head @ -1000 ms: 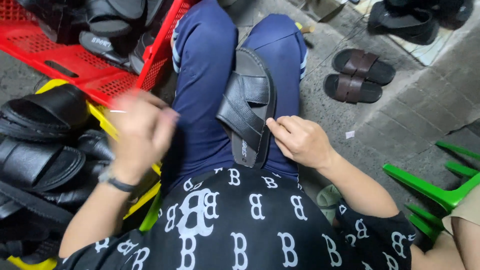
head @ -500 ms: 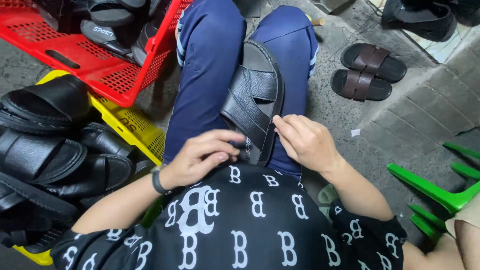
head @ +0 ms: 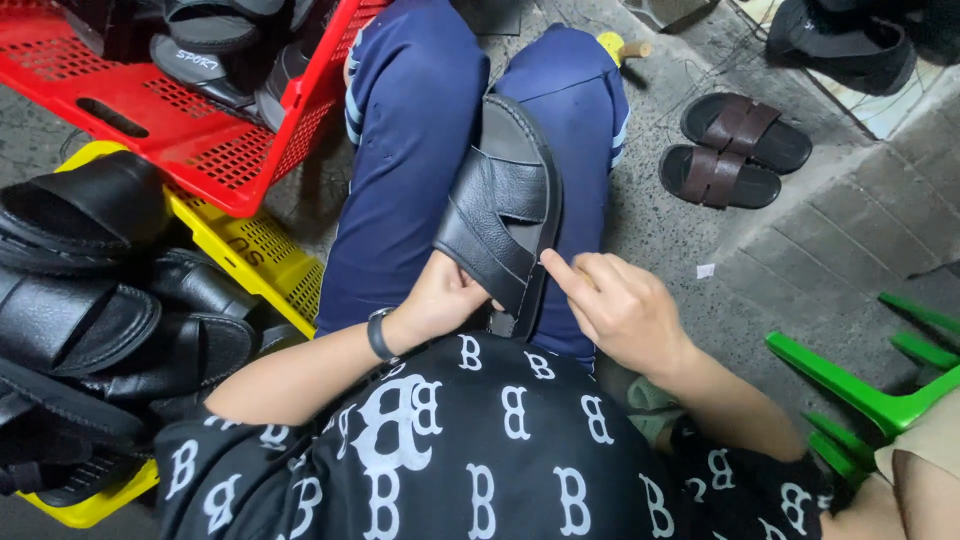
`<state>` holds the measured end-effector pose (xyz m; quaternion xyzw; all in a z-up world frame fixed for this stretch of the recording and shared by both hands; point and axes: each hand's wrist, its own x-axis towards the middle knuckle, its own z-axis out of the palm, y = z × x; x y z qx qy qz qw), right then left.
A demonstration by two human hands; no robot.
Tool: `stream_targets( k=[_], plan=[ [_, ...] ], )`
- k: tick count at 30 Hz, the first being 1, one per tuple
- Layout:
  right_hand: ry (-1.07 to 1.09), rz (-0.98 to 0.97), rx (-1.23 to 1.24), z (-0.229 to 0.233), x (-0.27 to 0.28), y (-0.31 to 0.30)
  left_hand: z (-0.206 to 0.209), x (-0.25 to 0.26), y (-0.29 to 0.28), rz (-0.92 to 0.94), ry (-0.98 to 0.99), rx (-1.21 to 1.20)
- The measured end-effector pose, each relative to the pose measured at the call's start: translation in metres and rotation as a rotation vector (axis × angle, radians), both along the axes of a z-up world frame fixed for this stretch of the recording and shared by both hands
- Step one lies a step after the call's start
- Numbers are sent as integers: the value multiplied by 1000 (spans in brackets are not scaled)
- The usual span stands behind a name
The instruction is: Hand-sewing a leather sandal strap to its sole using a needle and thread.
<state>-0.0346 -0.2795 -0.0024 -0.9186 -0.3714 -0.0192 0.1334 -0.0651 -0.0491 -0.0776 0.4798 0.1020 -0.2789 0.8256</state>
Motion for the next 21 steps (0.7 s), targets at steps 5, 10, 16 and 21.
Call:
stream_targets(
  k=[5,10,16,21],
  plan=[
    [-35,-95,-452,55,6,-48,33,20,14,-127,-38,155],
    [603,-126,-306,48,3,-28,49,14,38,-451,-437,449],
    [884,-1,742,23,-4,14,67,20,55,-443,-747,648],
    [291,-248,371,-6,-5,5,65,19,61,-426,-918,703]
  ],
)
